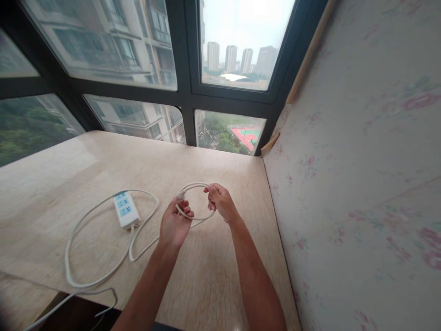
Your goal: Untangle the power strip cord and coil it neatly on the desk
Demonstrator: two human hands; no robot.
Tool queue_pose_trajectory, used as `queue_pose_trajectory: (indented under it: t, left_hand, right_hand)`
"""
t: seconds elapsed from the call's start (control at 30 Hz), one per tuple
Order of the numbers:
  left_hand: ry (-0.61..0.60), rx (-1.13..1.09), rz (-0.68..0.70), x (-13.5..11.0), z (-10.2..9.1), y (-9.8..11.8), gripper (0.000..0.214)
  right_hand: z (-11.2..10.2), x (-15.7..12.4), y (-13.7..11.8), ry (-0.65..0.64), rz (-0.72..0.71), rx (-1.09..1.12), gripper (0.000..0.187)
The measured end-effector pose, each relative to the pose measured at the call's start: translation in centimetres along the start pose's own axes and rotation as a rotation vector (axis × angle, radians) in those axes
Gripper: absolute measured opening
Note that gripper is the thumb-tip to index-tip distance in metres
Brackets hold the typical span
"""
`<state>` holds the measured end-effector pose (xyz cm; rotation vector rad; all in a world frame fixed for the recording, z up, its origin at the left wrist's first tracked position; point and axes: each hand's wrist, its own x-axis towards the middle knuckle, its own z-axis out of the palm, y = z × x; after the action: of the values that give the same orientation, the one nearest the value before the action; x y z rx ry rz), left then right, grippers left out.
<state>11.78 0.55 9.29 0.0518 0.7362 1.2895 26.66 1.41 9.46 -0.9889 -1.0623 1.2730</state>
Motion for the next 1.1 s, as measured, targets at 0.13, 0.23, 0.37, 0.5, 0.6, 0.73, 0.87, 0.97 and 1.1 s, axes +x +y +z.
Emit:
queue_pose_trajectory:
  t: [0.13, 0.23, 0.37, 0.5, 0.6, 0.73, 0.87, 0.97, 1.1]
  left_hand:
    - [-0.136, 0.134, -0.232, -0.8, -1.0, 1.3, 0.012]
    - [-0.34, 0.304, -0.384, -0.8, -1.9, 2.5, 0.026]
    - [-0.564, 0.563, -0.482, -0.2, -2.2, 3.5, 0.043]
    - [-0.714, 0.843, -0.438, -0.1, -1.7, 2.9, 0.029]
    - [-0.672, 0.846, -0.326, -0.4, -1.2, 1.6, 0.043]
    - [-0.582, 0.577, -0.295, -0.7, -0.9, 0.4, 0.059]
    - [-0.455, 0.552, -0.218, -0.5, -0.5, 0.3, 0.06]
    - [-0.351, 0.494, -0.131, -0.2, 0.0, 0.6, 0.059]
    - [-0.241, 0.379, 0.024, -0.1, 0.7, 0.6, 0.06]
  right_hand:
    - [-1.0, -0.8, -1.7, -0.014, 0.071, 0.008, 0.036]
    - [-1.7, -1.7, -3.0, -0.089, 0.163, -0.013, 0.035]
    - [-2.0, -2.4, -3.9, -0.243, 0.287, -0.059, 0.035]
    - [-2.0, -2.3, -3.7, -0.286, 0.35, -0.101, 0.035]
    - [-2.1, -2.0, -3.5, -0.244, 0.345, -0.078, 0.036]
    - [-2.0, -1.6, -3.2, -0.161, 0.277, 0.018, 0.034]
    - [-2.0, -1.3, -2.8, -0.119, 0.208, 0.087, 0.033]
    - [-2.4, -1.3, -2.4, -0.224, 0.175, 0.103, 0.039]
    - [-3.4, -1.3, -1.3, -0.424, 0.153, 0.105, 0.04]
